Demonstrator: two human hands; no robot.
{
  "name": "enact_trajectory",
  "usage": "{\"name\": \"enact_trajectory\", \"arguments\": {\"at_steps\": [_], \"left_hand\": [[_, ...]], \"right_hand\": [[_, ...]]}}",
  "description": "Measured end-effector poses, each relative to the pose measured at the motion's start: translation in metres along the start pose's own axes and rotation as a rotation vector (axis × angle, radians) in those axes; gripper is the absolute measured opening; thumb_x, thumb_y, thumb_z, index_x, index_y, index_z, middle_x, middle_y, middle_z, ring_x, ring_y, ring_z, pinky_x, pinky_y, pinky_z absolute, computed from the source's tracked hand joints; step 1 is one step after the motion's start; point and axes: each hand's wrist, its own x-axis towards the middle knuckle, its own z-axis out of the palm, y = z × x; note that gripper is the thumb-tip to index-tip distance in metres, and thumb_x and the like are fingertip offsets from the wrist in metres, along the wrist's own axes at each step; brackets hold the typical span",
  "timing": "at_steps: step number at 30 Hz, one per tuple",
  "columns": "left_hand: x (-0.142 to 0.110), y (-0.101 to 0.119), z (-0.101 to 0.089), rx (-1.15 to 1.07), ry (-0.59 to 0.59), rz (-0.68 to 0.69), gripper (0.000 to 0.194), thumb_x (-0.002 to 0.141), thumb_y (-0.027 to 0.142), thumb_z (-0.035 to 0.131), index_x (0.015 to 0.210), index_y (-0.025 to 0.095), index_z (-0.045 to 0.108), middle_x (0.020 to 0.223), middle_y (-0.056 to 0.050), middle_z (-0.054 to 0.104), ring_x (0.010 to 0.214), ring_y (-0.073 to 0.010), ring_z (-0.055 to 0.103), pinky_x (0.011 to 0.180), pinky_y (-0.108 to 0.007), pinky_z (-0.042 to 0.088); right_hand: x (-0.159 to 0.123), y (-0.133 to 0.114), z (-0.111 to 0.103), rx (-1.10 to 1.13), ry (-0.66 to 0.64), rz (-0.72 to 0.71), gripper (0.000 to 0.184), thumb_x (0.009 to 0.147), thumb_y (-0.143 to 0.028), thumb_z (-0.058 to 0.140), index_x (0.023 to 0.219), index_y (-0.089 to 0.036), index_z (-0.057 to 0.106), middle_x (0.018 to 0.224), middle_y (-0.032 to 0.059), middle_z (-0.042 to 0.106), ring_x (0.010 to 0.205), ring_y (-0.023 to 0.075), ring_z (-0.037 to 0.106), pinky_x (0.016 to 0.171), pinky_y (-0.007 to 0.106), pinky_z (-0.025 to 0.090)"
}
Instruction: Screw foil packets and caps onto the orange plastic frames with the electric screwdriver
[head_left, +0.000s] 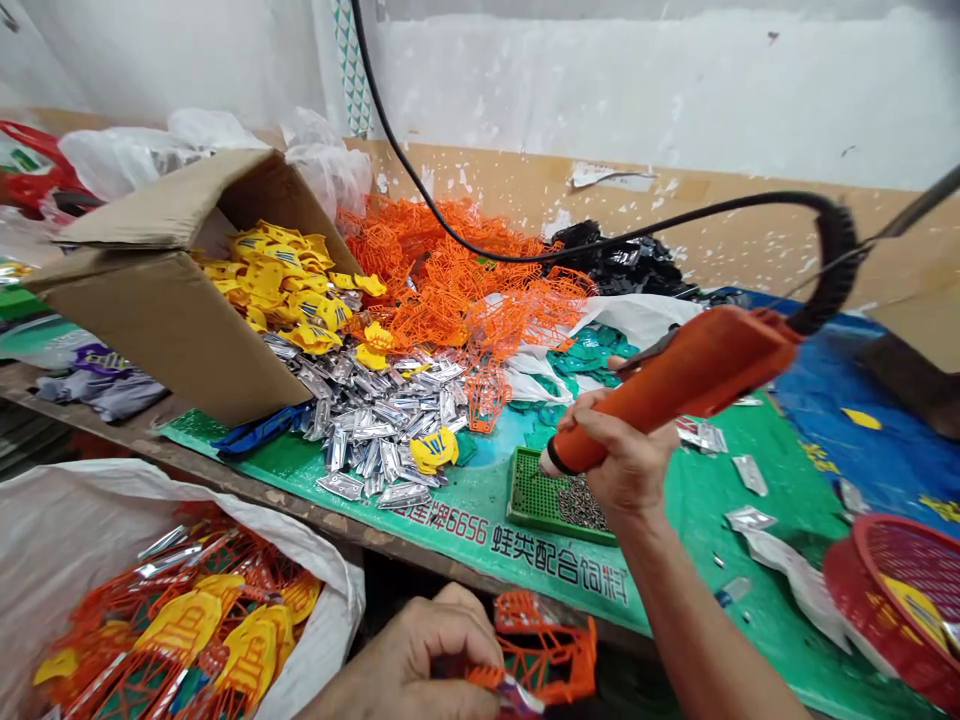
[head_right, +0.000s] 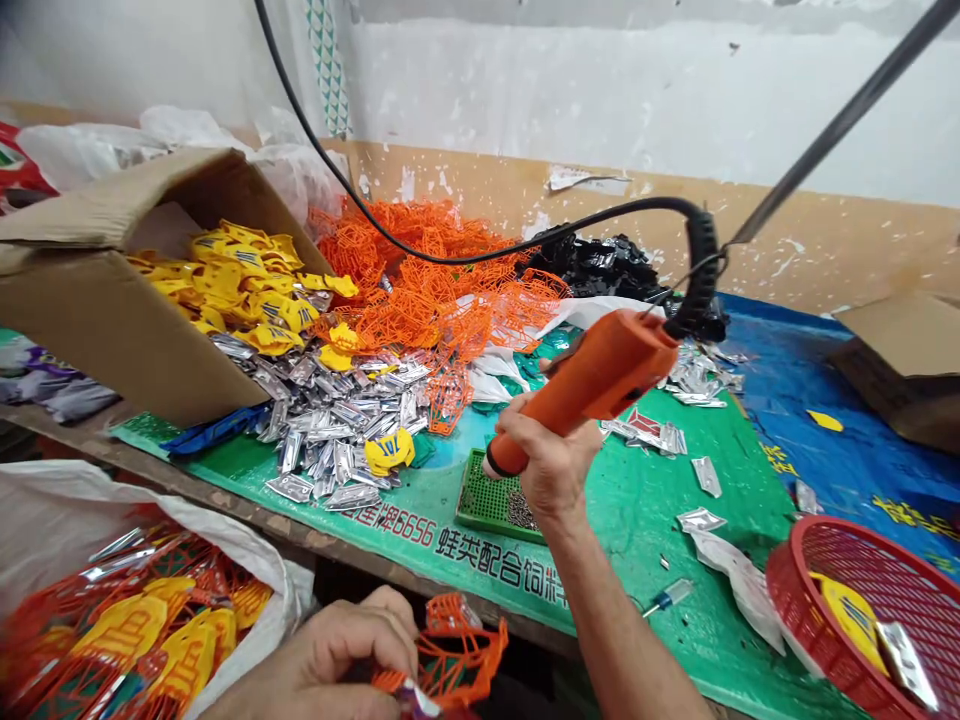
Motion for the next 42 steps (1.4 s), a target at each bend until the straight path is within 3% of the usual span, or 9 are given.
{"name": "enact_trajectory", "arguments": {"at_steps": [3, 9, 13, 20, 23, 28, 31, 35, 42], "left_hand": [[-0.001, 0.001, -0.002, -0.075, -0.047, 0.149, 0.006, 0.071, 0.027, 0.075, 0.074, 0.023, 0.078, 0.088, -0.003, 0.068, 0.098, -0.0223, 0.059, 0.090, -0.032, 0.040], [0.005, -0.008, -0.003, -0.217, -0.025, -0.079, 0.023, 0.076, 0.035, 0.070, 0.092, 0.021, 0.078, 0.085, -0.003, 0.073, 0.077, -0.0163, 0.061, 0.076, -0.028, 0.043], [0.008, -0.017, 0.000, -0.344, 0.079, -0.112, 0.012, 0.067, 0.025, 0.072, 0.076, 0.018, 0.076, 0.072, -0.001, 0.070, 0.068, -0.0143, 0.060, 0.070, -0.026, 0.043], [0.007, -0.008, -0.008, 0.016, 0.013, -0.090, 0.009, 0.068, 0.018, 0.062, 0.063, 0.016, 0.069, 0.072, 0.003, 0.057, 0.070, -0.0117, 0.049, 0.067, -0.023, 0.036], [0.005, -0.009, -0.008, 0.028, -0.053, -0.151, 0.008, 0.069, 0.022, 0.061, 0.070, 0.017, 0.067, 0.077, 0.002, 0.060, 0.073, -0.0129, 0.050, 0.068, -0.024, 0.035], [0.004, -0.016, -0.009, 0.020, -0.054, -0.256, 0.016, 0.072, 0.032, 0.060, 0.075, 0.016, 0.062, 0.062, 0.005, 0.050, 0.059, -0.0097, 0.039, 0.056, -0.022, 0.028], [0.006, -0.020, -0.010, -0.051, -0.045, -0.263, 0.019, 0.070, 0.030, 0.063, 0.080, 0.015, 0.068, 0.069, 0.002, 0.061, 0.064, -0.0108, 0.047, 0.062, -0.023, 0.033], [0.008, -0.020, -0.010, -0.150, -0.147, -0.347, 0.033, 0.061, 0.021, 0.071, 0.094, 0.020, 0.076, 0.088, -0.001, 0.073, 0.074, -0.0155, 0.060, 0.071, -0.026, 0.042], [0.003, 0.002, -0.005, -0.017, -0.143, -0.162, 0.017, 0.069, 0.022, 0.071, 0.082, 0.026, 0.081, 0.103, -0.003, 0.075, 0.101, -0.0244, 0.064, 0.087, -0.032, 0.045]], "right_hand": [[0.004, 0.015, -0.001, -0.039, 0.002, -0.012, 0.014, 0.058, -0.016, 0.071, 0.067, -0.016, 0.060, 0.059, -0.0036, 0.059, 0.049, 0.0122, 0.053, 0.053, 0.031, 0.046], [0.005, 0.028, -0.004, -0.085, 0.008, -0.015, 0.011, 0.059, -0.017, 0.071, 0.059, -0.015, 0.060, 0.060, -0.0022, 0.059, 0.053, 0.0125, 0.054, 0.055, 0.032, 0.046], [0.006, 0.031, -0.004, -0.086, 0.012, -0.008, 0.011, 0.059, -0.017, 0.072, 0.063, -0.015, 0.061, 0.061, -0.0021, 0.060, 0.051, 0.0123, 0.054, 0.053, 0.031, 0.046], [0.003, 0.030, -0.005, -0.091, 0.001, -0.011, 0.012, 0.058, -0.018, 0.073, 0.064, -0.015, 0.063, 0.061, -0.0021, 0.060, 0.052, 0.0125, 0.055, 0.054, 0.031, 0.046], [0.002, 0.031, -0.005, -0.105, -0.003, -0.015, 0.012, 0.059, -0.020, 0.073, 0.064, -0.015, 0.064, 0.062, -0.0018, 0.060, 0.054, 0.0128, 0.055, 0.055, 0.032, 0.047], [0.003, 0.033, -0.006, -0.156, -0.009, -0.029, 0.013, 0.061, -0.022, 0.072, 0.069, -0.016, 0.064, 0.064, -0.0022, 0.061, 0.054, 0.0128, 0.055, 0.054, 0.031, 0.047], [0.004, 0.033, -0.007, -0.174, -0.017, -0.029, 0.011, 0.062, -0.022, 0.072, 0.067, -0.015, 0.065, 0.064, -0.0014, 0.061, 0.055, 0.0131, 0.055, 0.056, 0.032, 0.048], [0.003, 0.032, -0.007, -0.187, -0.017, -0.030, 0.010, 0.062, -0.021, 0.073, 0.065, -0.015, 0.065, 0.065, -0.0011, 0.061, 0.056, 0.0132, 0.055, 0.057, 0.033, 0.048], [0.001, 0.034, -0.006, -0.195, 0.008, -0.041, 0.013, 0.062, -0.022, 0.072, 0.067, -0.016, 0.062, 0.064, -0.0014, 0.061, 0.055, 0.0129, 0.055, 0.056, 0.032, 0.048]]}}
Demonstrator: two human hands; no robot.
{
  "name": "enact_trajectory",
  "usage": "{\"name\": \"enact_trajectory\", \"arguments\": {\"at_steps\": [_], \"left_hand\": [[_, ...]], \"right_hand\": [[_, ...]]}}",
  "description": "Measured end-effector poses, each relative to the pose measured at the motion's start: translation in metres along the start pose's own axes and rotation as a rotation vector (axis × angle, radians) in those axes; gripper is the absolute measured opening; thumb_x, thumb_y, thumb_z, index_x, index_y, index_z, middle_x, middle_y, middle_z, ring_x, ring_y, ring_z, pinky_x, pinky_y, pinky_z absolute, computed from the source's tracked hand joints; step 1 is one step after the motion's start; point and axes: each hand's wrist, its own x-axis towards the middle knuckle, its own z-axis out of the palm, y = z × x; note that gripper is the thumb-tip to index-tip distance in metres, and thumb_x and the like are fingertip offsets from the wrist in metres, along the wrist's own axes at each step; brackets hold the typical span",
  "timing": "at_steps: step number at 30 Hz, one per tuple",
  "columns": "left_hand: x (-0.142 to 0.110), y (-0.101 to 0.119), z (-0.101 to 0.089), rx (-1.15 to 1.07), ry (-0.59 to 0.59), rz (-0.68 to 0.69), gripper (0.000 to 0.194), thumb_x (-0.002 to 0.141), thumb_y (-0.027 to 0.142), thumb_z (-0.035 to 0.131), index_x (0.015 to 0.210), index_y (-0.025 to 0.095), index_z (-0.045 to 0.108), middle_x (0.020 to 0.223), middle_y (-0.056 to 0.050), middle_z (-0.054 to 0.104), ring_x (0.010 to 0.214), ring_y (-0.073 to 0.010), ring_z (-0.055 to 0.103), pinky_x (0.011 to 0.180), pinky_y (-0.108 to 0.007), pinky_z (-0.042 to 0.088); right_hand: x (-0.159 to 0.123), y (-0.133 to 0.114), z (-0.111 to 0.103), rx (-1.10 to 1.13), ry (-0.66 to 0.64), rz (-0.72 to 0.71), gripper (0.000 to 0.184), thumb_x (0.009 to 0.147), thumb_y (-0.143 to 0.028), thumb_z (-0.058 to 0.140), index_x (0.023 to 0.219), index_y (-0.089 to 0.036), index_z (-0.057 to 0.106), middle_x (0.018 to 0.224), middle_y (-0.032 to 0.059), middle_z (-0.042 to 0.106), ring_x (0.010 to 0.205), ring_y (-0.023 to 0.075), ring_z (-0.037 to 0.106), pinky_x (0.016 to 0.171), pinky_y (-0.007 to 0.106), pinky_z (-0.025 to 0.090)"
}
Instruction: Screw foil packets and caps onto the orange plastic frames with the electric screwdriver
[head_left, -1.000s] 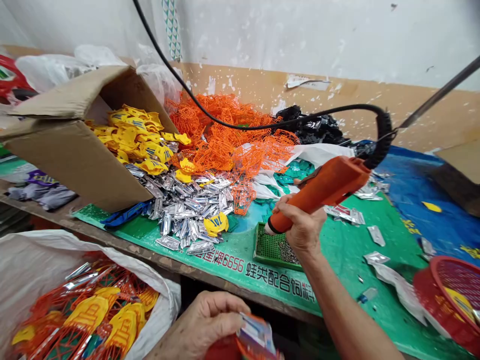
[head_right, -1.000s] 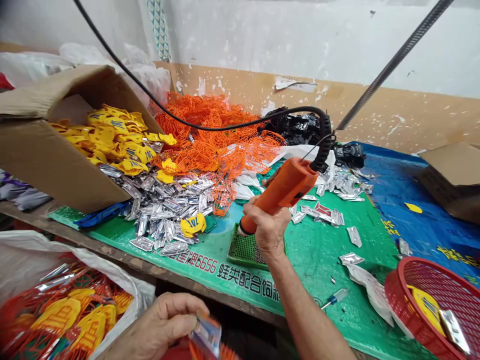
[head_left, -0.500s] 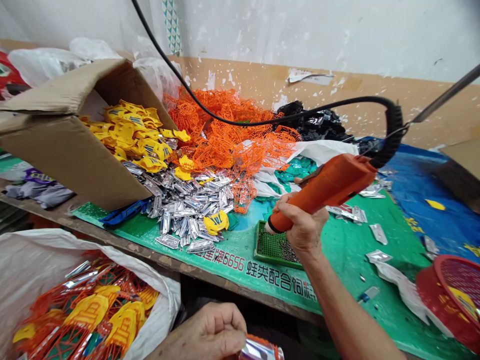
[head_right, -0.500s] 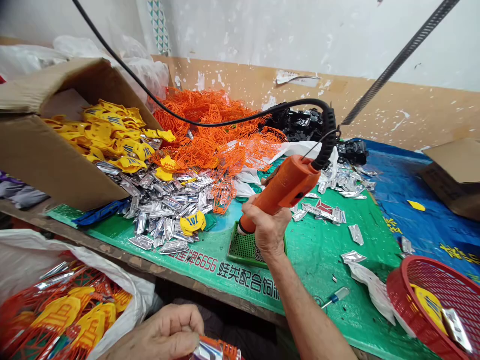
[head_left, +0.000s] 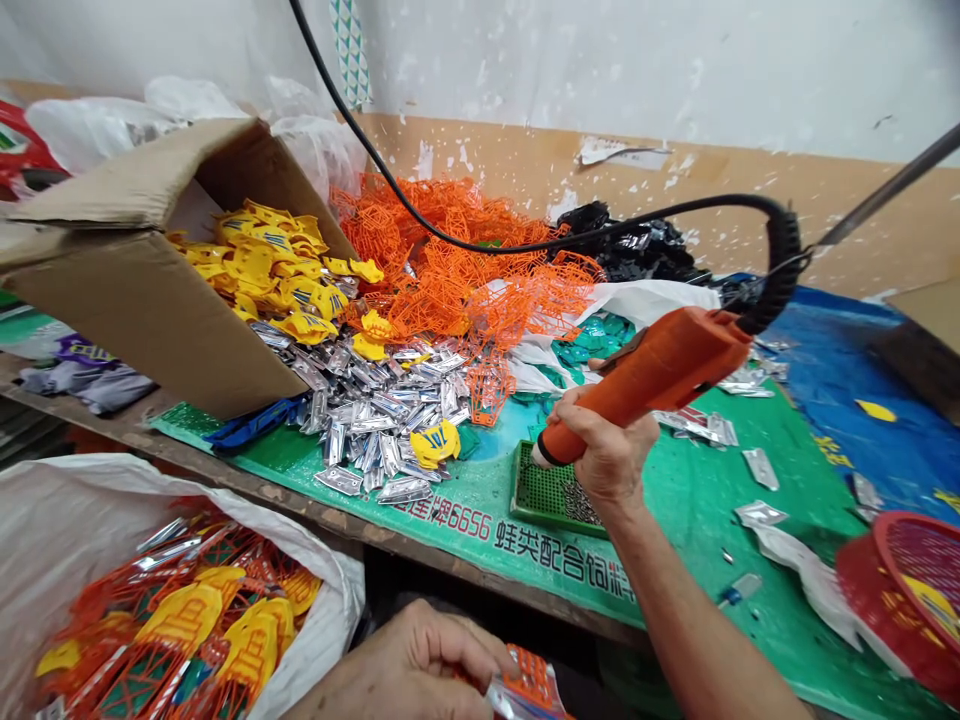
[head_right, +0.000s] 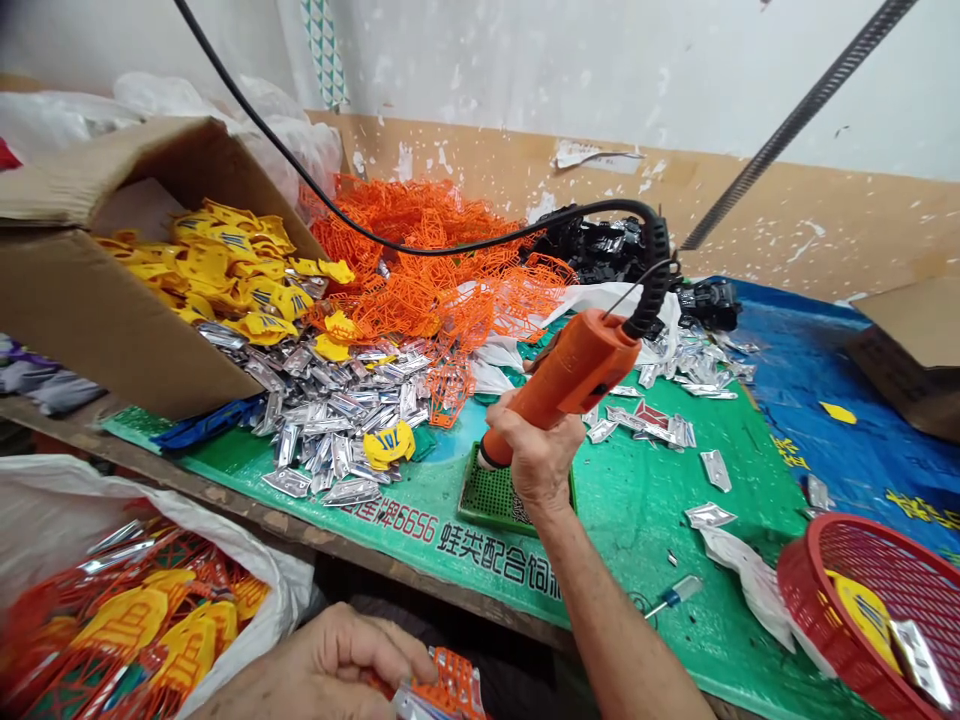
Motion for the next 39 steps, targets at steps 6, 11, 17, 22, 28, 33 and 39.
{"name": "enact_trajectory", "arguments": {"at_steps": [6, 11, 17, 22, 28, 33, 39], "left_hand": [[0.001, 0.008, 0.004, -0.019, 0.117, 0.020, 0.022, 0.076, 0.027, 0.063, 0.088, 0.019, 0.080, 0.074, -0.001, 0.070, 0.069, -0.0140, 0.055, 0.069, -0.024, 0.039], [0.010, 0.000, 0.004, 0.054, 0.260, -0.013, 0.027, 0.074, 0.036, 0.065, 0.082, 0.013, 0.076, 0.052, 0.006, 0.044, 0.051, -0.0083, 0.029, 0.051, -0.024, 0.017], [0.018, 0.012, 0.012, 0.145, 0.314, -0.004, 0.025, 0.072, 0.033, 0.060, 0.075, 0.013, 0.073, 0.051, 0.007, 0.040, 0.050, -0.0087, 0.028, 0.049, -0.026, 0.016], [0.024, 0.012, 0.015, 0.165, 0.323, 0.019, 0.021, 0.070, 0.031, 0.060, 0.071, 0.013, 0.071, 0.053, 0.006, 0.043, 0.052, -0.0092, 0.030, 0.050, -0.025, 0.019], [0.015, 0.009, 0.014, 0.056, 0.279, 0.094, 0.020, 0.073, 0.032, 0.064, 0.079, 0.014, 0.069, 0.065, 0.002, 0.059, 0.062, -0.0115, 0.047, 0.061, -0.024, 0.034], [-0.003, 0.021, 0.013, 0.130, 0.356, 0.234, 0.021, 0.081, 0.035, 0.061, 0.087, 0.017, 0.067, 0.088, -0.004, 0.070, 0.086, -0.0195, 0.060, 0.082, -0.031, 0.044], [0.003, 0.021, 0.003, 0.355, 0.461, 0.335, 0.025, 0.089, 0.032, 0.050, 0.094, 0.018, 0.070, 0.092, -0.005, 0.072, 0.087, -0.0194, 0.062, 0.081, -0.029, 0.046]], "right_hand": [[0.008, -0.011, 0.002, 0.097, 0.035, -0.011, 0.031, 0.059, -0.019, 0.071, 0.089, -0.018, 0.062, 0.061, -0.0052, 0.060, 0.049, 0.0128, 0.055, 0.053, 0.031, 0.047], [0.011, -0.049, -0.005, 0.223, 0.028, 0.024, 0.030, 0.057, -0.015, 0.070, 0.085, -0.019, 0.061, 0.057, -0.0053, 0.057, 0.048, 0.0133, 0.054, 0.051, 0.031, 0.047], [-0.013, -0.100, -0.017, 0.270, -0.154, 0.026, 0.025, 0.065, -0.011, 0.060, 0.087, -0.023, 0.062, 0.063, -0.0022, 0.059, 0.055, 0.0151, 0.056, 0.057, 0.034, 0.048], [-0.018, -0.098, -0.013, 0.243, -0.114, -0.047, 0.030, 0.065, -0.009, 0.064, 0.092, -0.023, 0.062, 0.061, -0.0035, 0.059, 0.053, 0.0145, 0.056, 0.056, 0.033, 0.048], [0.009, -0.044, 0.002, 0.215, 0.008, -0.011, 0.018, 0.056, -0.015, 0.070, 0.071, -0.017, 0.060, 0.057, -0.0041, 0.058, 0.046, 0.0130, 0.054, 0.047, 0.030, 0.045], [0.011, -0.016, 0.008, 0.149, -0.001, 0.030, 0.014, 0.057, -0.016, 0.073, 0.060, -0.016, 0.059, 0.056, -0.0034, 0.060, 0.047, 0.0133, 0.054, 0.048, 0.030, 0.045], [0.005, -0.010, 0.009, 0.126, -0.003, 0.046, 0.016, 0.057, -0.018, 0.075, 0.064, -0.016, 0.060, 0.059, -0.0035, 0.061, 0.047, 0.0121, 0.054, 0.048, 0.029, 0.046]]}}
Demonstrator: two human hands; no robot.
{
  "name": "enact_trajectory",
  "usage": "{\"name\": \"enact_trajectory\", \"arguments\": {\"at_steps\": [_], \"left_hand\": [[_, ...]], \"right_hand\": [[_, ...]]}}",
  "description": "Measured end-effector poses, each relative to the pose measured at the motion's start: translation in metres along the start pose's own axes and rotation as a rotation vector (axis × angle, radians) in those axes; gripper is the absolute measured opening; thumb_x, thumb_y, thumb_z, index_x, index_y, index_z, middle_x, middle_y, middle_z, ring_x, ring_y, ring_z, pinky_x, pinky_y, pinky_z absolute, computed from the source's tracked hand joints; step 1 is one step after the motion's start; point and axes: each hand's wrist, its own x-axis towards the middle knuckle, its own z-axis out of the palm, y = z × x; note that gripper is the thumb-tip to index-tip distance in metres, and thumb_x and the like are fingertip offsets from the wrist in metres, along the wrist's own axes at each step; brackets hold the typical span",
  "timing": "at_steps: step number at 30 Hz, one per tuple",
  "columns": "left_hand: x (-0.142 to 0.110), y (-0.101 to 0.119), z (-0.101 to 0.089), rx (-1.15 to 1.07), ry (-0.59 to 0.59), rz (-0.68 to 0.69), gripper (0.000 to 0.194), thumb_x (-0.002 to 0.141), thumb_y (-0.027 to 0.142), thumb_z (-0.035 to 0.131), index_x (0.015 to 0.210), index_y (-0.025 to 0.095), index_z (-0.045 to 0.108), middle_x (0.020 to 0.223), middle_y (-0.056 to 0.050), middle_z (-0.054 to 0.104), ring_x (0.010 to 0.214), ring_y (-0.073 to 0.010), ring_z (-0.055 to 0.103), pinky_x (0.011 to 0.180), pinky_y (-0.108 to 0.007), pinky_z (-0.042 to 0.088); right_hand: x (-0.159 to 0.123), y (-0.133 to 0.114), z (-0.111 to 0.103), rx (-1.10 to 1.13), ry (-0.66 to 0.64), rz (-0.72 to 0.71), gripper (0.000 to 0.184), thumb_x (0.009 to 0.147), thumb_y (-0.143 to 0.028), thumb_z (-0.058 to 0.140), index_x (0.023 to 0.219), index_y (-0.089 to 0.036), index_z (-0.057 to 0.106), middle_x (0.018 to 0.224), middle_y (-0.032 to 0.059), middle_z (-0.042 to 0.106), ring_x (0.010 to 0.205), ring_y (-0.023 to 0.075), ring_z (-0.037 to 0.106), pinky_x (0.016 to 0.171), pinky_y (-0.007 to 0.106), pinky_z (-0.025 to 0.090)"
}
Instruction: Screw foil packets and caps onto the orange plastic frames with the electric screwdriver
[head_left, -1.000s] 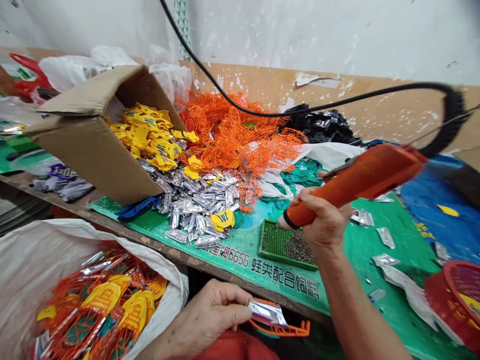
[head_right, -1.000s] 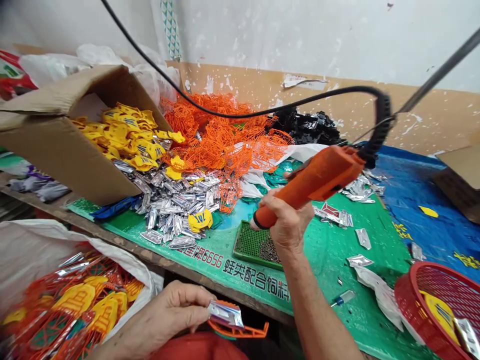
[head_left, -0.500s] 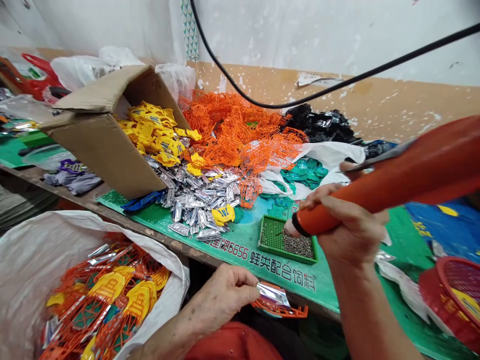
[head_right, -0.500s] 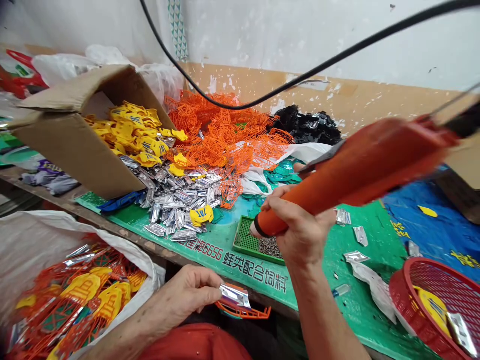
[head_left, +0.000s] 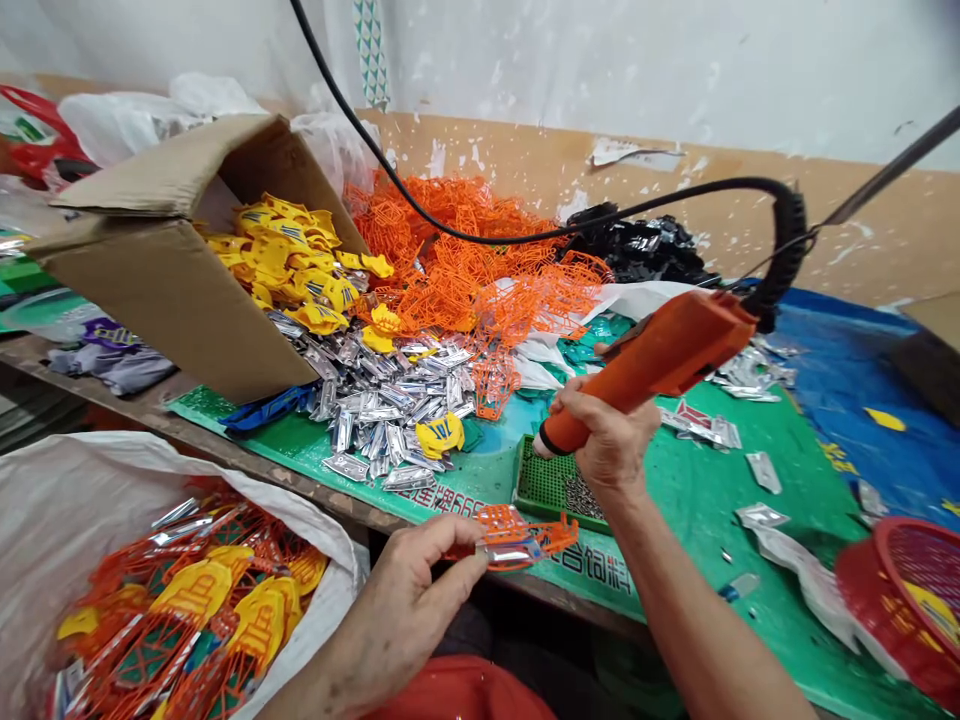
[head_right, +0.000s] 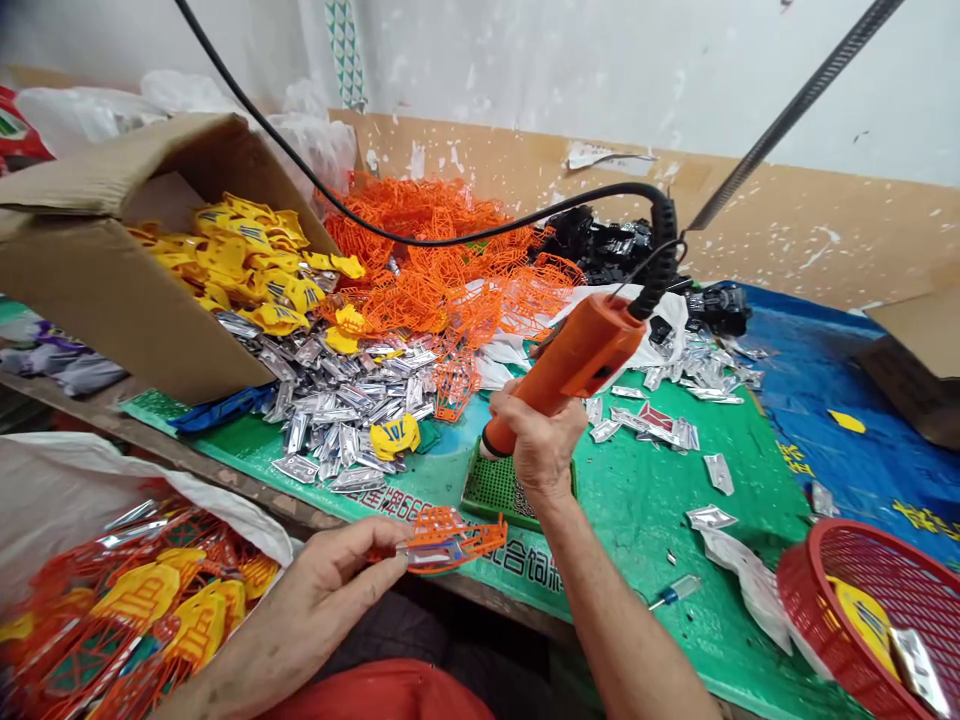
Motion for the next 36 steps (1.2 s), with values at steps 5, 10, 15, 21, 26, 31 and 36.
{"name": "enact_trajectory", "arguments": {"at_steps": [5, 10, 15, 21, 26, 31, 36], "left_hand": [[0.006, -0.001, 0.000, 0.157, -0.009, 0.028, 0.025, 0.088, 0.027, 0.050, 0.084, 0.019, 0.073, 0.084, -0.003, 0.071, 0.085, -0.0186, 0.063, 0.081, -0.027, 0.047], [0.010, -0.001, -0.001, 0.254, -0.074, 0.114, 0.029, 0.092, 0.024, 0.047, 0.085, 0.020, 0.075, 0.090, -0.004, 0.072, 0.091, -0.0182, 0.062, 0.084, -0.026, 0.046], [0.013, -0.010, 0.000, 0.336, -0.066, 0.188, 0.028, 0.094, 0.025, 0.047, 0.088, 0.021, 0.075, 0.091, -0.004, 0.073, 0.097, -0.0205, 0.059, 0.092, -0.032, 0.043], [0.012, -0.011, 0.000, 0.405, -0.095, 0.307, 0.028, 0.095, 0.023, 0.045, 0.081, 0.016, 0.069, 0.080, -0.004, 0.068, 0.084, -0.0174, 0.056, 0.081, -0.030, 0.043], [0.018, -0.009, 0.000, 0.512, -0.183, 0.352, 0.029, 0.094, 0.019, 0.047, 0.071, 0.016, 0.064, 0.070, -0.001, 0.064, 0.071, -0.0140, 0.052, 0.072, -0.028, 0.039], [0.026, 0.000, -0.003, 0.454, -0.245, 0.291, 0.032, 0.095, 0.026, 0.046, 0.075, 0.019, 0.070, 0.072, 0.000, 0.066, 0.072, -0.0149, 0.055, 0.071, -0.026, 0.040], [0.026, 0.008, -0.006, 0.363, -0.247, 0.233, 0.034, 0.094, 0.032, 0.046, 0.079, 0.023, 0.075, 0.070, 0.000, 0.068, 0.076, -0.0174, 0.059, 0.077, -0.028, 0.042]], "right_hand": [[0.000, 0.004, 0.001, -0.005, -0.018, 0.005, 0.019, 0.057, -0.018, 0.075, 0.071, -0.016, 0.062, 0.058, -0.0041, 0.061, 0.047, 0.0122, 0.054, 0.049, 0.030, 0.047], [0.000, 0.006, -0.001, -0.033, -0.021, 0.004, 0.021, 0.058, -0.020, 0.075, 0.076, -0.015, 0.065, 0.059, -0.0039, 0.061, 0.048, 0.0129, 0.055, 0.051, 0.031, 0.047], [-0.001, 0.007, -0.004, -0.080, -0.016, -0.002, 0.015, 0.059, -0.022, 0.075, 0.067, -0.015, 0.065, 0.061, -0.0023, 0.061, 0.051, 0.0131, 0.055, 0.052, 0.031, 0.047], [-0.002, 0.003, 0.000, -0.104, -0.019, 0.001, 0.016, 0.057, -0.021, 0.075, 0.068, -0.016, 0.064, 0.060, -0.0029, 0.061, 0.051, 0.0133, 0.056, 0.052, 0.031, 0.047], [0.000, 0.003, 0.000, -0.074, -0.011, -0.010, 0.017, 0.057, -0.021, 0.074, 0.068, -0.016, 0.062, 0.060, -0.0032, 0.061, 0.050, 0.0131, 0.056, 0.051, 0.031, 0.047], [0.005, 0.000, -0.006, -0.072, 0.005, -0.053, 0.019, 0.060, -0.023, 0.071, 0.075, -0.017, 0.061, 0.059, -0.0046, 0.059, 0.050, 0.0118, 0.055, 0.051, 0.030, 0.048], [0.004, -0.002, -0.006, -0.041, -0.005, -0.036, 0.020, 0.060, -0.020, 0.070, 0.078, -0.017, 0.062, 0.060, -0.0044, 0.060, 0.049, 0.0125, 0.055, 0.050, 0.030, 0.047]]}}
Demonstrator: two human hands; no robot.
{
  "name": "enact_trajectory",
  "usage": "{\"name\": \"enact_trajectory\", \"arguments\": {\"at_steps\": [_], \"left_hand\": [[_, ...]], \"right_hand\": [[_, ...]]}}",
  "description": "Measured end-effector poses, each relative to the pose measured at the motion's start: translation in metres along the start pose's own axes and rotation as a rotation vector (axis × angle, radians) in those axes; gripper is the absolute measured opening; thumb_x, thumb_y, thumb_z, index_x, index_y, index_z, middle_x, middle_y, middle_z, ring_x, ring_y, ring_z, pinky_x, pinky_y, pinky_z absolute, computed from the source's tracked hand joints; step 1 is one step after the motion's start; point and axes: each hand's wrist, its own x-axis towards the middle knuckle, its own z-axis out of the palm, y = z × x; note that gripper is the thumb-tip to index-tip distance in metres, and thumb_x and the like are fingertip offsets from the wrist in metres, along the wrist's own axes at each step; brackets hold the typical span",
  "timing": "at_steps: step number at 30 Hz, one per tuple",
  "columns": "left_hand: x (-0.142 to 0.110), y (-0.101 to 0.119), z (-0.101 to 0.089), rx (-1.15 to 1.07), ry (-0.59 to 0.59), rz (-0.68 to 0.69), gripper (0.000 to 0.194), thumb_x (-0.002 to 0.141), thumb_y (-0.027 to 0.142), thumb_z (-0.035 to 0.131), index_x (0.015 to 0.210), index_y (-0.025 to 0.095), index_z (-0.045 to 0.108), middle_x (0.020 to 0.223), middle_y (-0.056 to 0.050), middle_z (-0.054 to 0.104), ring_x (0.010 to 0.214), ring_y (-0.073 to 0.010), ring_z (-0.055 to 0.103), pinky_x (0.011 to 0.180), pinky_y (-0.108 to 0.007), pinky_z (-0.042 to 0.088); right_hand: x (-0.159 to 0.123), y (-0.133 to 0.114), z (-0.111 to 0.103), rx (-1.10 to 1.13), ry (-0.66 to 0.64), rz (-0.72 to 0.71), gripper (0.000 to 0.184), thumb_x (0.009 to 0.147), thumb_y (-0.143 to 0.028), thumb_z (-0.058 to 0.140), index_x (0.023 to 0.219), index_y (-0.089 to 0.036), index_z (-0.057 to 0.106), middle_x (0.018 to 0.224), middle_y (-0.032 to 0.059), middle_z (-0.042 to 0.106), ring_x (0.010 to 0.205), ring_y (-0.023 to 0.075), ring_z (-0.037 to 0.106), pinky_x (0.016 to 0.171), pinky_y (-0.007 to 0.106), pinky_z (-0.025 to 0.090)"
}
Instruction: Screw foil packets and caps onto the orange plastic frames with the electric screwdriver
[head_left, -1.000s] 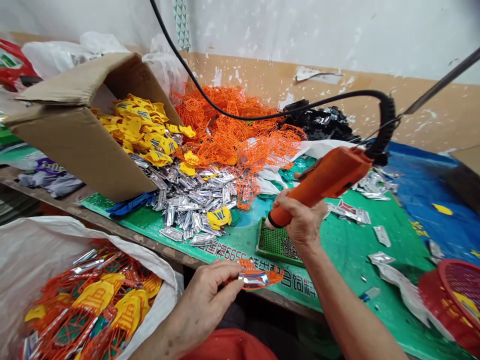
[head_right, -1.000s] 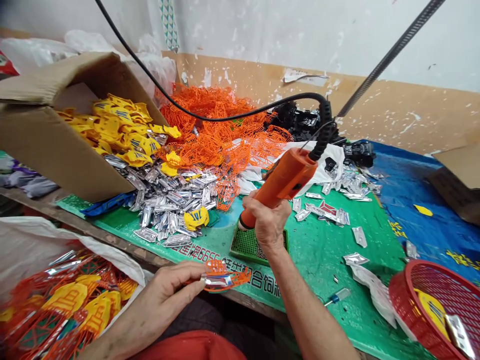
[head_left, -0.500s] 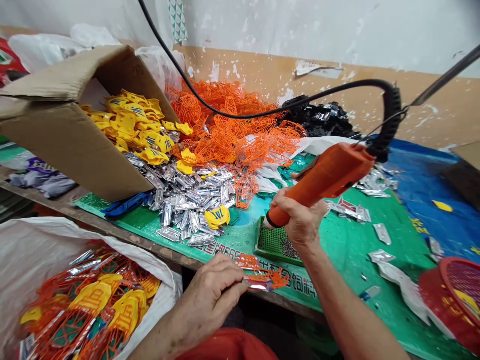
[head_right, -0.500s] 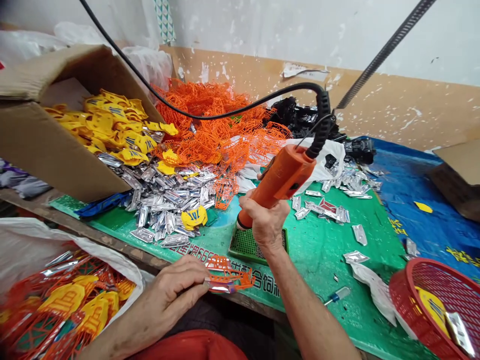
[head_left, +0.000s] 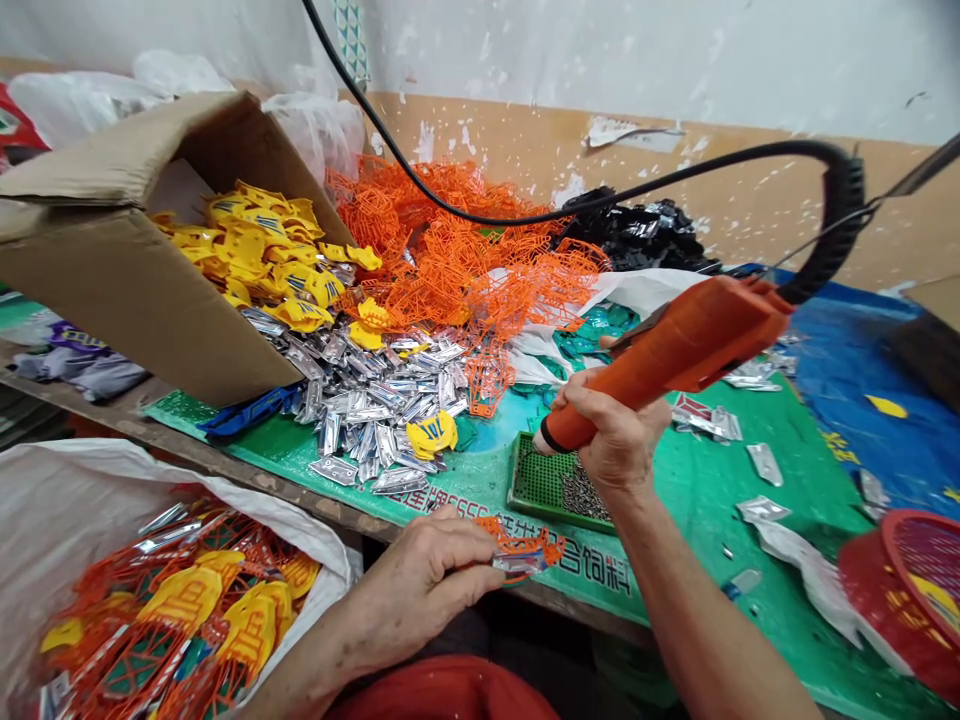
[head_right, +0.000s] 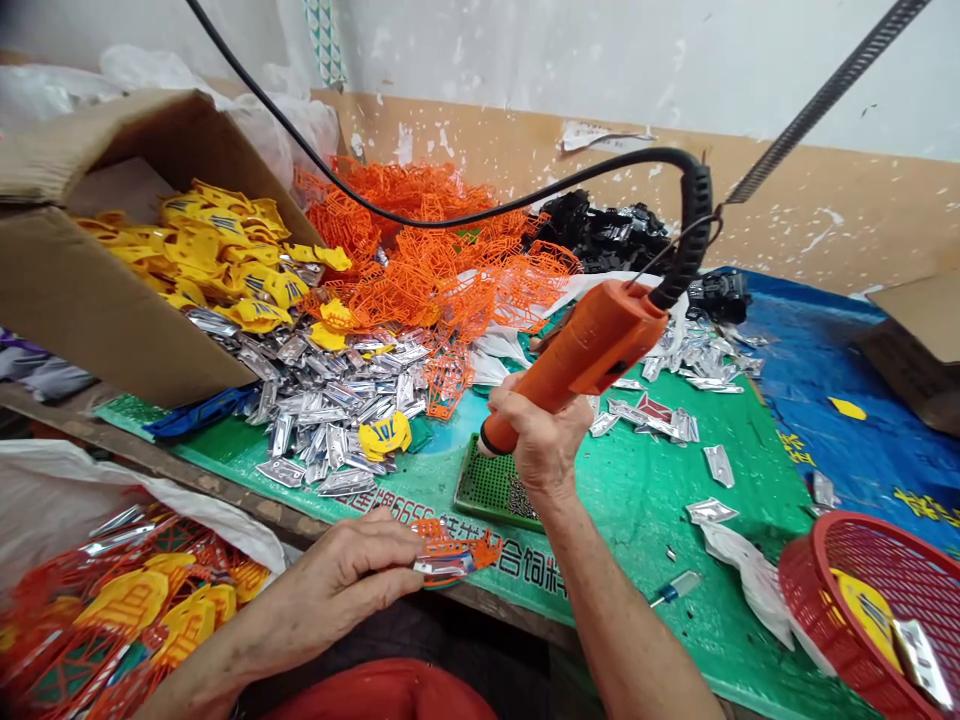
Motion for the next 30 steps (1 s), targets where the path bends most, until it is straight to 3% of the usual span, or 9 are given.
{"name": "enact_trajectory", "arguments": {"at_steps": [6, 12, 15, 18, 23, 30], "left_hand": [[0.000, -0.002, 0.004, -0.093, 0.026, -0.082, 0.034, 0.091, 0.036, 0.049, 0.073, 0.021, 0.074, 0.067, 0.000, 0.066, 0.073, -0.0172, 0.056, 0.075, -0.027, 0.042], [0.004, -0.003, 0.012, -0.204, 0.170, -0.318, 0.034, 0.084, 0.035, 0.050, 0.062, 0.017, 0.068, 0.058, 0.002, 0.054, 0.061, -0.0135, 0.047, 0.058, -0.024, 0.035], [0.010, -0.005, 0.013, -0.297, 0.251, -0.401, 0.028, 0.081, 0.035, 0.053, 0.082, 0.013, 0.071, 0.057, 0.004, 0.050, 0.056, -0.0115, 0.043, 0.054, -0.024, 0.032], [0.018, -0.004, 0.013, -0.377, 0.311, -0.393, 0.039, 0.076, 0.031, 0.058, 0.109, 0.012, 0.067, 0.058, 0.005, 0.050, 0.054, -0.0111, 0.043, 0.052, -0.023, 0.033], [0.025, -0.002, 0.016, -0.439, 0.355, -0.338, 0.036, 0.077, 0.042, 0.061, 0.099, 0.016, 0.073, 0.055, 0.003, 0.055, 0.053, -0.0128, 0.046, 0.051, -0.024, 0.035], [0.022, -0.004, 0.021, -0.524, 0.376, -0.228, 0.027, 0.080, 0.036, 0.061, 0.094, 0.018, 0.077, 0.083, -0.003, 0.074, 0.077, -0.0198, 0.062, 0.072, -0.030, 0.048]], "right_hand": [[-0.001, -0.006, 0.002, 0.004, -0.001, 0.020, 0.015, 0.060, -0.021, 0.071, 0.066, -0.018, 0.059, 0.060, -0.0038, 0.060, 0.050, 0.0134, 0.055, 0.052, 0.031, 0.047], [-0.001, -0.031, 0.003, 0.135, 0.005, 0.033, 0.016, 0.057, -0.014, 0.070, 0.068, -0.018, 0.060, 0.058, -0.0036, 0.059, 0.049, 0.0129, 0.055, 0.052, 0.030, 0.046], [-0.004, -0.048, 0.004, 0.197, -0.028, 0.027, 0.024, 0.058, -0.014, 0.068, 0.080, -0.020, 0.062, 0.058, -0.0040, 0.059, 0.049, 0.0144, 0.055, 0.050, 0.031, 0.046], [-0.011, -0.066, 0.004, 0.224, -0.092, 0.003, 0.026, 0.062, -0.013, 0.065, 0.086, -0.023, 0.063, 0.059, -0.0037, 0.058, 0.051, 0.0151, 0.055, 0.054, 0.033, 0.048], [-0.026, -0.088, 0.005, 0.270, -0.196, -0.011, 0.026, 0.066, -0.011, 0.062, 0.088, -0.026, 0.063, 0.065, -0.0022, 0.059, 0.058, 0.0155, 0.056, 0.061, 0.035, 0.050], [-0.035, -0.094, 0.007, 0.273, -0.231, 0.006, 0.025, 0.069, -0.015, 0.065, 0.092, -0.027, 0.064, 0.067, -0.0017, 0.058, 0.060, 0.0159, 0.056, 0.061, 0.035, 0.050]]}}
